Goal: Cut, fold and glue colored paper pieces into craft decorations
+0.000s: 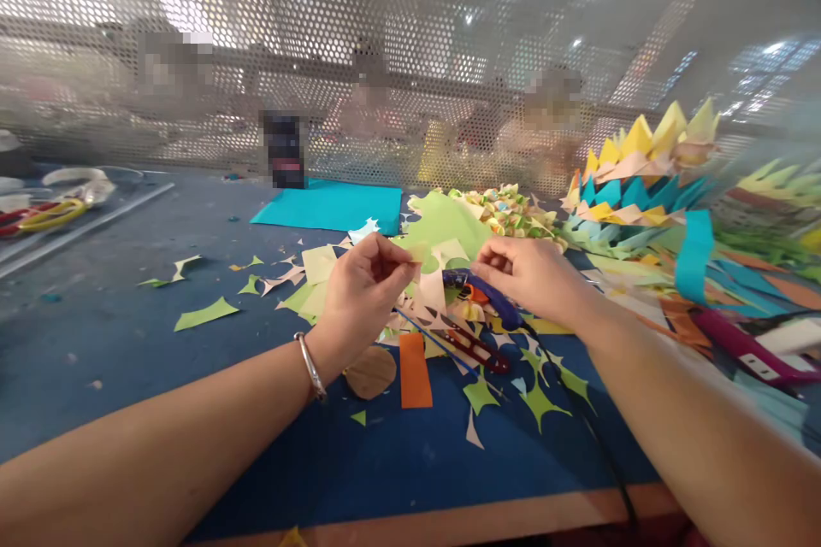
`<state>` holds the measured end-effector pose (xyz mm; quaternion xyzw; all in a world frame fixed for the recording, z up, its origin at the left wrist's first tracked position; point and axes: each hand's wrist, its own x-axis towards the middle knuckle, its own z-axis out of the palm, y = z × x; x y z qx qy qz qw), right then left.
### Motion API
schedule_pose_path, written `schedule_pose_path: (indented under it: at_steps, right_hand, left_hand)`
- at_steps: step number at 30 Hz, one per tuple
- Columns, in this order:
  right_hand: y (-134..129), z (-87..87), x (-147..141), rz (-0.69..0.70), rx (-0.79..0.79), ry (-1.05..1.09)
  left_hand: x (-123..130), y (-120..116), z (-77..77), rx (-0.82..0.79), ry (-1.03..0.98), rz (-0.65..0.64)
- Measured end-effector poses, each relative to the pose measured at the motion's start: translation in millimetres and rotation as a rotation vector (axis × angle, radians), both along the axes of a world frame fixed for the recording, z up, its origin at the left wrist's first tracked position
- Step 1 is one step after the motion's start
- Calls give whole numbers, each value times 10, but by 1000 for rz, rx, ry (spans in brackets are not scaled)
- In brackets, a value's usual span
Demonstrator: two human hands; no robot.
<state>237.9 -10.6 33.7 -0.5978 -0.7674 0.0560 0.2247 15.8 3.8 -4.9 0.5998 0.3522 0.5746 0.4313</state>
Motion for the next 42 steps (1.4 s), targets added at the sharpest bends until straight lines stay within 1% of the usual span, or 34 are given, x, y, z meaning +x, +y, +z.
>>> schedule_pose_path:
  at_steps: [1, 5, 9, 12, 16, 19, 23, 27, 28, 30, 33, 35, 37, 39, 42]
  right_hand:
    - [1, 9, 37, -31, -35, -45]
    - [18, 3, 173, -76, -178, -200]
    - [29, -3, 212, -108, -274, -299]
    - [20, 15, 188, -106, -355, -271]
    - [26, 27, 168, -70, -438, -196]
    - [59, 6, 203, -110, -455, -71]
    - [104, -48, 288, -191, -343, 184]
    - [116, -71, 315, -252, -253, 627]
    - [116, -69, 310, -258, -240, 703]
    - [113, -60, 297, -256, -203, 776]
    - [111, -56, 292, -226, -132, 742]
    - [110, -64, 302, -221, -61, 616]
    - [109, -76, 313, -244, 43, 451]
    - [112, -90, 314, -257, 141, 355]
    - [121, -109, 295, -206, 249, 409]
  left_hand:
    - [-2, -1, 1, 6, 4, 3]
    - [-20, -9, 16, 24, 28, 38]
    - [-30, -14, 31, 54, 39, 56]
    - [-35, -5, 25, 64, 60, 83]
    - [-50, 16, 10, 74, 80, 115]
    - [-59, 24, 12, 78, 52, 103]
    - [-64, 25, 30, 99, 16, 116]
    - [-68, 39, 28, 114, -28, 143]
    - [-68, 43, 23, 116, -33, 145]
    - [-66, 50, 14, 118, -34, 145]
    - [-59, 48, 16, 115, -39, 142]
    - [-56, 42, 27, 109, -41, 140]
    - [-56, 34, 39, 105, -31, 144]
    - [-57, 28, 49, 100, -23, 150]
    - [-58, 19, 56, 91, -11, 156]
